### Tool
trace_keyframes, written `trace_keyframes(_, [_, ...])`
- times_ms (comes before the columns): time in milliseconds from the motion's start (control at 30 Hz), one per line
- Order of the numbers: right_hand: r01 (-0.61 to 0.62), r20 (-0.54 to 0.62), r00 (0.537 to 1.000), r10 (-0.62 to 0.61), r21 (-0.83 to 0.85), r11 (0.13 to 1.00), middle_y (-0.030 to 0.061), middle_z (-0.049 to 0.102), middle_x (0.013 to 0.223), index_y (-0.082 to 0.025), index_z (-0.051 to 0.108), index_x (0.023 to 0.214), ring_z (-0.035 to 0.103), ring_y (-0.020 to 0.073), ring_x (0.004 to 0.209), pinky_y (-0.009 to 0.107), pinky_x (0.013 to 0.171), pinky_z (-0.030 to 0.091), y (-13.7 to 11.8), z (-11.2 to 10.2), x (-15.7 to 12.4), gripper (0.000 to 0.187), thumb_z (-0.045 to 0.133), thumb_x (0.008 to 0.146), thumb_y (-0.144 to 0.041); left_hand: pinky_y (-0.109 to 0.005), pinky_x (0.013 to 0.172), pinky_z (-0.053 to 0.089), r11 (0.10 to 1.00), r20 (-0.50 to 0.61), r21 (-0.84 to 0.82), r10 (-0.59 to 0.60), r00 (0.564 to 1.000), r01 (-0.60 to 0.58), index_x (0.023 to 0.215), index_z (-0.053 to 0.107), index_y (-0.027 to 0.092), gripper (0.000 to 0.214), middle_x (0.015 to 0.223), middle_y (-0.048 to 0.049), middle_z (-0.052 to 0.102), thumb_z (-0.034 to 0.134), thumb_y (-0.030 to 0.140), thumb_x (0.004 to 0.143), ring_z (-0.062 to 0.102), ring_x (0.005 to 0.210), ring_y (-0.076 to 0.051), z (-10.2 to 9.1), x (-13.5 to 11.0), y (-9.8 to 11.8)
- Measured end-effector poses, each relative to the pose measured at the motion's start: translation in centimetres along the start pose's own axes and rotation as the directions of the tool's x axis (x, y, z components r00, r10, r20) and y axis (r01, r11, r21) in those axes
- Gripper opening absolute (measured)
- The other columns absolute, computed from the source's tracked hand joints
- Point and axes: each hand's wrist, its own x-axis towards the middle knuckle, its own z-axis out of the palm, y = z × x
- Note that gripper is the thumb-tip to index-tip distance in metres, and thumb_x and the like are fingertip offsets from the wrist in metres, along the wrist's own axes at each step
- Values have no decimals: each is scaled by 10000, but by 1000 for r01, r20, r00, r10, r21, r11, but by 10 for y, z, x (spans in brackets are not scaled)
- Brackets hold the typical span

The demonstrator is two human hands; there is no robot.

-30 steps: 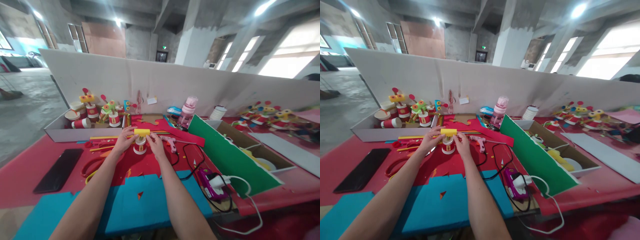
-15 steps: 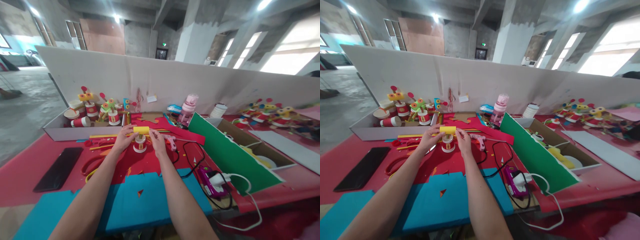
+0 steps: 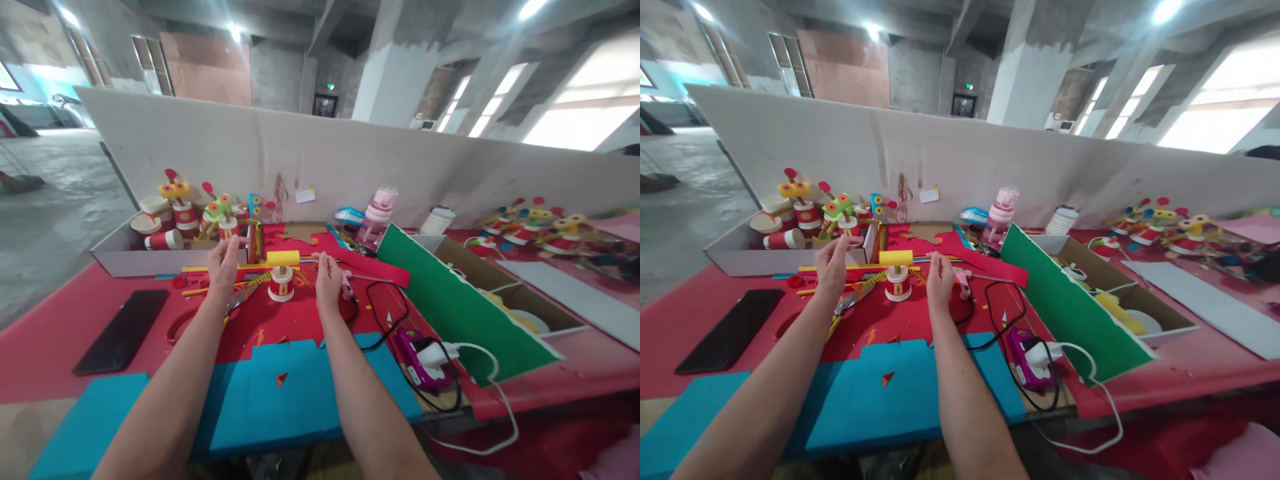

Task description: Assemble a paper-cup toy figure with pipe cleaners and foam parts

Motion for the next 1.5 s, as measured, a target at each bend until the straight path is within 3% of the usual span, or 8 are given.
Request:
trace_keyframes(200, [108,14,994,-107,-133,985,59,653,810,-212,609,805,577,197,789,317,761,444,-30,-12,-20,383,387,937,-495,-238,642,444,995,-57,101,-7,998,12,557,560,186,464,556,-6,578,446,466,908,552,588,-127,-13,6,6])
trace_keyframes(467, [328,423,885,-194,-272,905,9,544,583,-218,501,592,489,140,567,269,588,359,-28,-14,-66,450,402,953,-468,-230,602,433,984,155,140,-131,979,110,641,545,205,309,548,16,554,451,387,873,532,563,-129,-18,-41,10])
trace_keyframes(533, [378,452,866,-213,-314,871,-7,497,544,-216,460,562,439,125,524,269,554,313,-18,-14,-65,461,415,952,-458,-230,577,430,977,442,176,-186,878,119,611,583,195,336,539,11,575,508,433,836,534,549,-130,-24,-45,8])
trace_keyframes(633, [418,456,858,-235,-357,835,-19,451,514,-217,412,539,398,120,508,270,536,270,-8,-14,-59,477,414,954,-451,-232,580,444,974,809,224,-178,560,-14,657,692,194,299,625,-9,669,616,466,753,586,595,-148,-34,-43,14])
trace_keyframes(700, [424,438,865,-245,-377,824,-16,459,515,-216,405,538,398,121,511,270,537,263,-4,-15,-55,480,401,960,-443,-232,594,455,961,893,255,-190,407,-110,706,740,217,234,688,-16,715,659,437,706,625,631,-166,-39,-43,20])
trace_keyframes(800, [444,425,864,-269,-394,805,-8,497,529,-215,421,545,406,122,512,273,547,265,-2,-13,-52,475,401,962,-441,-221,551,431,923,917,328,-260,303,-199,709,752,250,156,669,-5,716,725,370,612,631,605,-170,-39,-47,26])
trace_keyframes(1333, [471,487,831,-268,-363,804,0,568,563,-203,541,577,464,121,537,267,551,267,-7,-9,-56,468,418,950,-457,-248,551,396,801,915,387,-276,293,-456,613,683,237,168,640,-4,687,543,144,605,584,576,-169,-23,-63,36])
trace_keyframes(1500, [476,470,837,-281,-371,798,-5,552,552,-198,518,565,446,117,530,267,557,250,-6,-9,-55,470,417,952,-444,-227,624,429,899,972,216,-159,175,-380,702,676,213,162,729,-2,683,520,176,683,602,673,-153,-10,-71,51])
